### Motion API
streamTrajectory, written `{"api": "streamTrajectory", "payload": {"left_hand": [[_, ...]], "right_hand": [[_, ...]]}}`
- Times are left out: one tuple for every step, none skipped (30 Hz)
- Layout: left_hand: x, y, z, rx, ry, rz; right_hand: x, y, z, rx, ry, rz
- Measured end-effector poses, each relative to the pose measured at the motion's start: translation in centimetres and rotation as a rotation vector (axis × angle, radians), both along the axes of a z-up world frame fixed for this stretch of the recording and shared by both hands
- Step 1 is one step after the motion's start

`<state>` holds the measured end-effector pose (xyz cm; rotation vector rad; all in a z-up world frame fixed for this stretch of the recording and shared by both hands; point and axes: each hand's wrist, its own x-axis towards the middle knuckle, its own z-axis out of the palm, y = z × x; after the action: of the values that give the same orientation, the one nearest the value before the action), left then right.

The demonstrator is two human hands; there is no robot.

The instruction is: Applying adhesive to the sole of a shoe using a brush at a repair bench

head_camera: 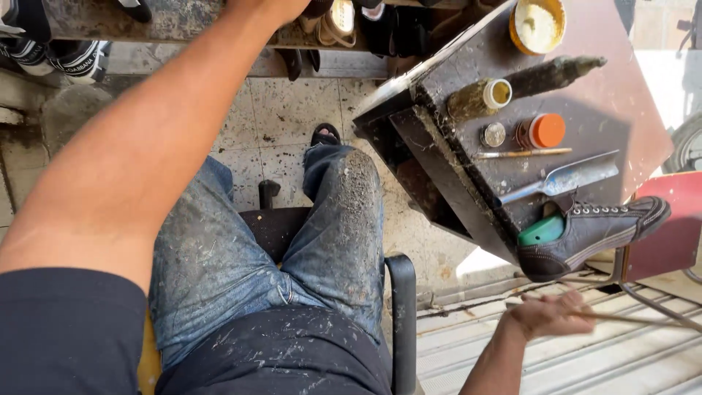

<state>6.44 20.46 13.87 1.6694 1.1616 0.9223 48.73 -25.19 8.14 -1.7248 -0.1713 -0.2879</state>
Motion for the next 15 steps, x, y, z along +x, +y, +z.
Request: {"api": "streamTrajectory", "payload": {"left_hand": [[0.1, 0.3, 0.2, -0.017, -0.035, 0.0], [0.2, 0.6, 0.4, -0.013, -0.037, 0.005], [0.4, 0.9, 0.6, -0.029, -0.072, 0.004], [0.6, 1.2, 0.8, -0.046, -0.108, 0.003], [0.7, 1.4, 1.0, -0.043, -0.109, 0.003], [0.9, 1.5, 1.2, -0.061, -0.143, -0.002], [1.1, 1.7, 1.3, -0.081, -0.178, -0.01], [1.3, 1.8, 1.5, -0.081, -0.178, -0.012], [1.4, 1.9, 1.8, -0.096, -0.212, -0.019], [1.4, 2.0, 2.0, -0.111, -0.245, -0.026], [1.3, 2.1, 2.1, -0.108, -0.245, -0.025], [1.2, 2.0, 2.3, -0.126, -0.278, -0.03], [0.9, 1.9, 2.3, -0.146, -0.312, -0.032], [0.6, 1.8, 2.3, -0.146, -0.312, -0.027], [0.2, 1.4, 2.3, -0.171, -0.347, -0.027]], "right_hand": [[1.3, -1.3, -0.3, -0.057, -0.171, -0.118], [0.2, -0.6, 1.8, -0.052, -0.172, -0.112], [-0.9, 0.1, 3.9, -0.031, -0.276, -0.033], [-2.0, 0.7, 6.0, -0.009, -0.38, 0.045], [-5.1, 3.4, 9.4, -0.007, -0.381, 0.045], [-8.9, 5.3, 12.7, -0.284, -0.393, 0.06], [-13.3, 6.3, 15.8, -0.565, -0.398, 0.071], [-13.5, 6.1, 15.8, -0.565, -0.398, 0.069], [-13.7, 6.1, 15.7, -0.59, -0.402, 0.074], [-14.0, 6.0, 15.6, -0.614, -0.406, 0.08], [-13.9, 5.8, 14.5, -0.611, -0.406, 0.081], [-13.8, 5.6, 13.5, -0.505, -0.353, 0.198], [-13.7, 5.5, 12.5, -0.4, -0.302, 0.318], [-13.5, 5.9, 11.0, -0.4, -0.302, 0.323], [-13.3, 6.1, 9.7, -0.294, -0.29, 0.444]]}}
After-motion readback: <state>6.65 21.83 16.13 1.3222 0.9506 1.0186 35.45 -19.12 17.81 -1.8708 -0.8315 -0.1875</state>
